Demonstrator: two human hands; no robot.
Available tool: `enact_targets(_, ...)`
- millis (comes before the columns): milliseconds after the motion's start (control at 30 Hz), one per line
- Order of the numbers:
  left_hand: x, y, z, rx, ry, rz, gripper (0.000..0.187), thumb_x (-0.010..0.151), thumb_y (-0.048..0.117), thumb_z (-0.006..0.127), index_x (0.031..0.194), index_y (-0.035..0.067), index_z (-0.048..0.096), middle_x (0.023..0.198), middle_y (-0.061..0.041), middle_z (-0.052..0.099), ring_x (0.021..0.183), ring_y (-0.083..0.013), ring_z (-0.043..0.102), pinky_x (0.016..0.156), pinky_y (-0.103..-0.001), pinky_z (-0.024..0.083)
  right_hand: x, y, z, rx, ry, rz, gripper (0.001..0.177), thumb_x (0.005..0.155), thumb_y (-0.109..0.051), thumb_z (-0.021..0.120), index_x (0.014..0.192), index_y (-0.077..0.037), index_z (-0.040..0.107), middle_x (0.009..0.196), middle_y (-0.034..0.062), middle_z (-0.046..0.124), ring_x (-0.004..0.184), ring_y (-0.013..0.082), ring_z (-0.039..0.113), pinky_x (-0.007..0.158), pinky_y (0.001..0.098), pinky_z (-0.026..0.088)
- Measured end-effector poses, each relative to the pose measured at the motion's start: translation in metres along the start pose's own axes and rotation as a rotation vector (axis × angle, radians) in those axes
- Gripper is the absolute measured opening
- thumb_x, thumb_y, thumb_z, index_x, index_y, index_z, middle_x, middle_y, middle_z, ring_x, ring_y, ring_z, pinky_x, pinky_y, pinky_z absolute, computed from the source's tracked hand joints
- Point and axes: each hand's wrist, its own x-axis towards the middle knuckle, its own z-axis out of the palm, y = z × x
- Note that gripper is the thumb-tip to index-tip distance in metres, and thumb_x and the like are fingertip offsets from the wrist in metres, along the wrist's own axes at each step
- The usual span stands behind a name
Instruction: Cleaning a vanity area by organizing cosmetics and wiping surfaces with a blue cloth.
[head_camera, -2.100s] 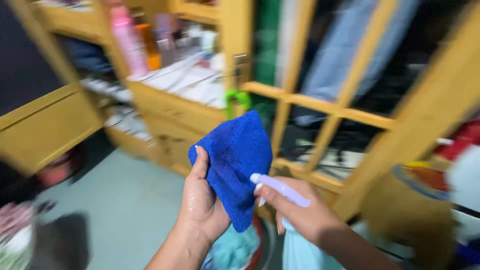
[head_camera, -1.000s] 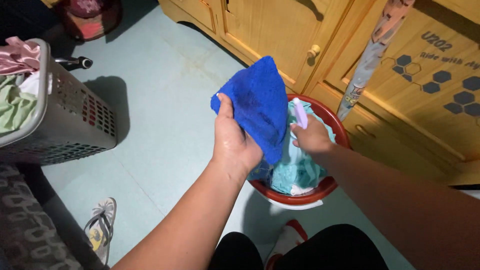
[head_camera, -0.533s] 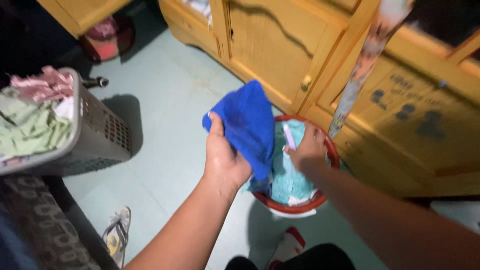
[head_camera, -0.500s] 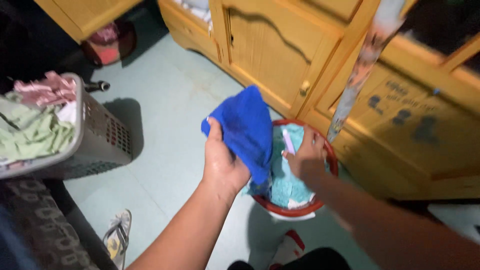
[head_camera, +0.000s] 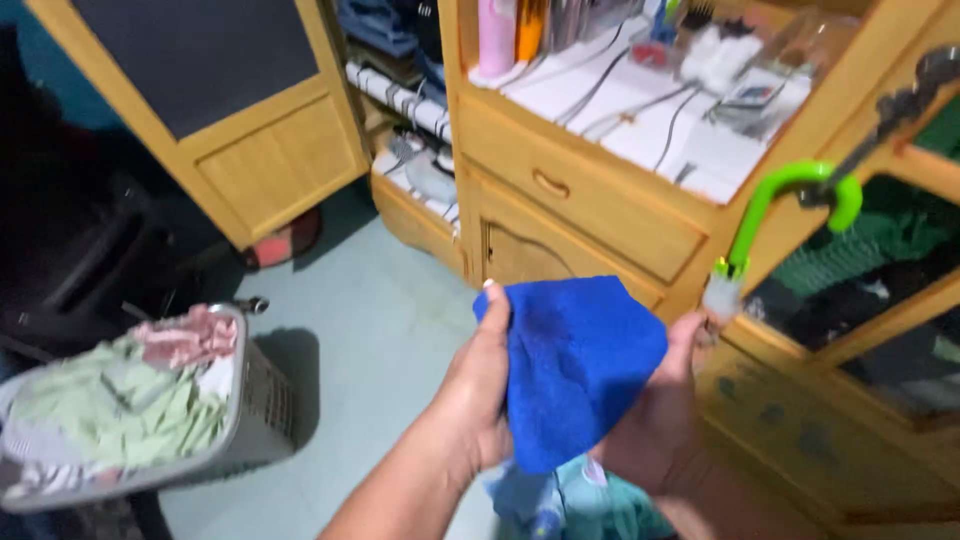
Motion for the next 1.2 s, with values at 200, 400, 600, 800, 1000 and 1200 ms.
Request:
enact_targets(200,0.020,0.141,0.003,0.986,0.317,0.338,0.087,0.088,0.074,0.039,0.133,0.006,0.068,0.124,-0.016,0.078,0.113,-0.0249,0.075,0.096,-0.037,0.056,0.113,-0.015,0.055,-0.105,0.439,0.058,0.068,0.091,-0.049,0.058,0.145,-0.008,0.052,0.140,0.0144,0.063,0.126,0.0327,0.060,0.112,0.0574,0.041)
enact_targets(400,0.060,0.263,-0.028,1.003,0.244,0.284,0.081,0.097,0.074,0.035,0.107,0.000,0.066,0.083,-0.014,0.065,0.068,-0.0232,0.061,0.062,-0.040,0.047,0.196,-0.031,0.038,-0.215,0.733,-0.147,0.059,0.089,-0.046,0.059,0.136,-0.011,0.060,0.130,0.0115,0.070,0.117,0.0299,0.066,0.107,0.0545,0.045)
enact_targets(600,0.139,0.315,-0.032,1.048,0.204,0.568,0.045,0.089,0.045,0.069,0.102,0.002,0.068,0.075,-0.005,0.068,0.066,-0.0180,0.064,0.064,-0.035,0.052,0.258,-0.144,0.075,-1.124,0.985,-0.567,0.049,0.104,-0.044,0.052,0.135,-0.007,0.057,0.118,0.0193,0.067,0.108,0.0372,0.065,0.097,0.0564,0.050)
enact_targets(800,0.190,0.373,0.017,1.233,0.234,0.971,0.055,0.080,0.027,0.077,0.124,0.004,0.054,0.114,-0.014,0.065,0.088,-0.0286,0.070,0.082,-0.040,0.055,0.336,-0.261,-0.097,-2.074,1.239,0.184,0.077,0.100,-0.070,0.032,0.156,-0.018,0.034,0.165,0.0161,0.030,0.153,0.0418,0.015,0.117,0.0676,0.013)
enact_targets(1000,0.254,0.411,0.056,1.325,0.222,1.500,0.082,0.080,0.009,0.081,0.148,-0.006,0.038,0.139,-0.027,0.050,0.133,-0.0442,0.048,0.116,-0.046,0.039,0.417,-0.196,-0.133,-2.457,1.421,0.167,0.075,0.095,-0.068,0.041,0.158,-0.029,0.033,0.167,0.0183,0.019,0.152,0.0478,0.012,0.114,0.0723,0.009)
enact_targets(1200,0.299,0.409,0.082,1.387,0.234,1.620,0.102,0.078,0.010,0.085,0.156,-0.009,0.022,0.151,-0.032,0.040,0.138,-0.0480,0.042,0.119,-0.049,0.034,0.399,-0.193,-0.134,-2.407,0.844,0.323,0.082,0.083,-0.035,0.062,0.160,-0.028,0.033,0.172,0.0044,0.016,0.157,0.0323,0.009,0.121,0.0561,0.007)
